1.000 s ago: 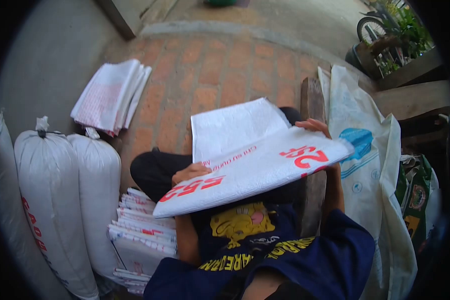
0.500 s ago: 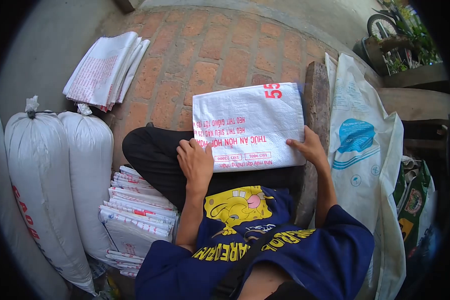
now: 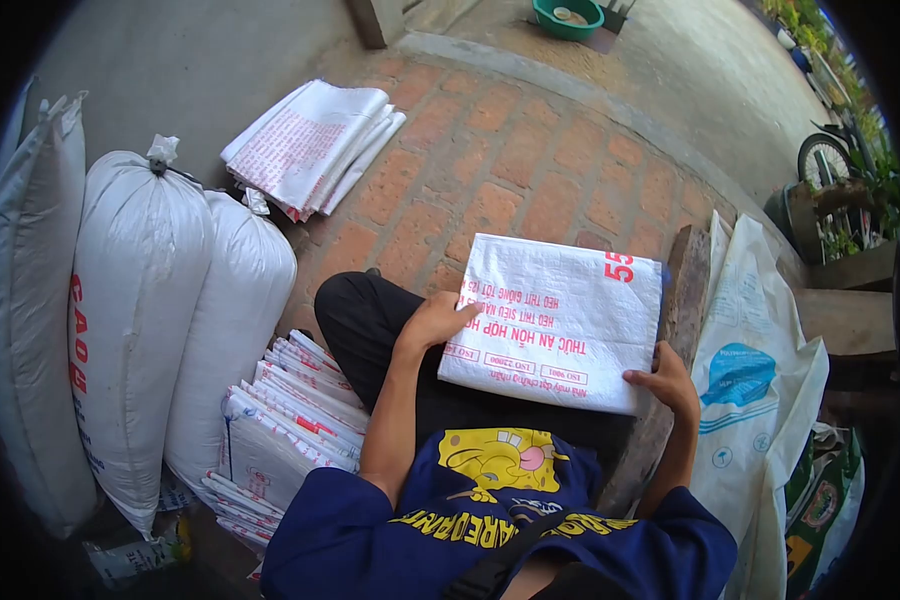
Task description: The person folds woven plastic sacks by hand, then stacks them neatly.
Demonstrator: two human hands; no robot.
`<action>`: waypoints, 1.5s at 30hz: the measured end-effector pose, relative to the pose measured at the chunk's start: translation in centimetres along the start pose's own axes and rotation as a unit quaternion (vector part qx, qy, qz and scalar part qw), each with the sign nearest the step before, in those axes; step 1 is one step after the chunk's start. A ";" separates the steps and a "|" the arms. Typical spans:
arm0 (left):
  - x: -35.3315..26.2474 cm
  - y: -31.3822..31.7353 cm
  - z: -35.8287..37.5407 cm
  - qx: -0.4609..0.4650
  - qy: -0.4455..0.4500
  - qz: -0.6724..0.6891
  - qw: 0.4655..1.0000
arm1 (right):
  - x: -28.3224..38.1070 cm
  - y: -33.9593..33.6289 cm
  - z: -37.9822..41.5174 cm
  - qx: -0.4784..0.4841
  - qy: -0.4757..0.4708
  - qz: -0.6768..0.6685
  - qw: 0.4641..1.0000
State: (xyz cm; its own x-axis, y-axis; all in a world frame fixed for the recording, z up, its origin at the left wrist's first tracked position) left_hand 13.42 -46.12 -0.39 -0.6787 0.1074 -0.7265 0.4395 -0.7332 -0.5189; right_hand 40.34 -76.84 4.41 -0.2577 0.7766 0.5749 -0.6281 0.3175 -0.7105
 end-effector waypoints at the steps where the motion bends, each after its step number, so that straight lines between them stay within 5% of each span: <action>1: 1.3 0.9 -0.7 -0.007 0.002 0.002 1.000 | -0.7 0.1 -0.4 0.032 0.000 -0.060 0.998; 3: 0.2 1.1 -0.8 -0.090 0.077 0.201 0.972 | 1.6 -1.0 -0.1 0.066 -0.019 -0.167 0.984; 6: -5.4 -4.5 0.0 -0.148 0.096 0.192 0.965 | 5.0 -2.8 -1.8 0.134 -0.095 -0.327 0.931; 9: -8.8 -11.0 -2.1 -0.247 0.239 0.262 0.902 | 10.2 -3.6 -5.0 0.046 -0.190 -0.335 0.922; 12: -12.1 -19.5 -3.2 -0.369 0.275 0.281 0.843 | 12.3 -3.4 -8.0 -0.047 -0.186 -0.505 0.842; 15: -9.8 -28.0 -7.9 -0.486 0.295 0.266 0.778 | 9.1 -0.3 -12.7 -0.262 -0.249 -0.116 0.925; 17: -5.5 -32.5 -11.3 -0.468 0.235 0.344 0.780 | 6.2 2.9 -13.1 -0.373 -0.226 0.150 0.887; 19: 0.1 -35.3 -13.1 -0.481 0.181 0.363 0.777 | 6.4 3.8 -11.9 -0.292 -0.030 0.147 0.945; 20: 7.0 -38.6 -17.4 -0.506 0.131 0.353 0.776 | 6.7 3.8 -11.7 -0.296 -0.025 0.147 0.943; 21: 9.2 -39.2 -16.1 -0.588 0.023 0.144 0.795 | 6.8 3.6 -11.5 -0.309 -0.055 0.095 0.945; 22: 15.7 -41.0 -19.4 -0.616 -0.030 0.118 0.778 | 6.8 3.3 -11.2 -0.321 -0.086 0.045 0.942; 23: 18.8 -41.0 -20.0 -0.630 -0.122 -0.004 0.767 | 6.8 3.2 -11.0 -0.326 -0.080 0.049 0.941; 25: 15.0 -37.3 -16.7 -0.589 -0.161 -0.083 0.787 | 7.3 3.6 -11.6 -0.301 -0.072 0.102 0.945; 27: 12.2 -34.2 -15.3 -0.684 -0.202 -0.074 0.697 | 7.4 3.7 -11.9 -0.300 -0.076 0.104 0.945; 29: 9.6 -30.7 -14.6 -0.684 -0.119 -0.194 0.693 | 7.8 3.7 -11.4 -0.294 -0.069 0.102 0.948; 31: 5.4 -26.9 -12.4 -0.543 -0.170 -0.243 0.786 | 7.4 3.7 -11.6 -0.304 -0.080 0.105 0.944; 37: 11.3 -23.0 -16.6 -0.484 -0.152 -0.186 0.841 | 7.0 3.6 -11.5 -0.308 -0.091 0.095 0.942; 45: 3.4 -18.9 -3.4 -0.706 0.058 -0.209 0.674 | 7.5 3.5 -12.5 -0.274 -0.059 0.152 0.948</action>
State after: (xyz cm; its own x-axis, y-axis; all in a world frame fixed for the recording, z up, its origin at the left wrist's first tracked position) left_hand 4.80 -29.57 5.44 -0.9020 0.2188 -0.3722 0.4024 0.7388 -0.5407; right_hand 45.38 -63.13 1.17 -0.4658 0.8218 0.3283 -0.0435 0.3493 -0.9360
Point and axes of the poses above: each hand's wrist, its own z-axis away from the middle knuckle, its own y-axis out of the palm, x = y × z, the point moved 2 cm from there along -z, towards the middle knuckle, and after that the axes turned 11 degrees about -x, right-handed, at the moved point
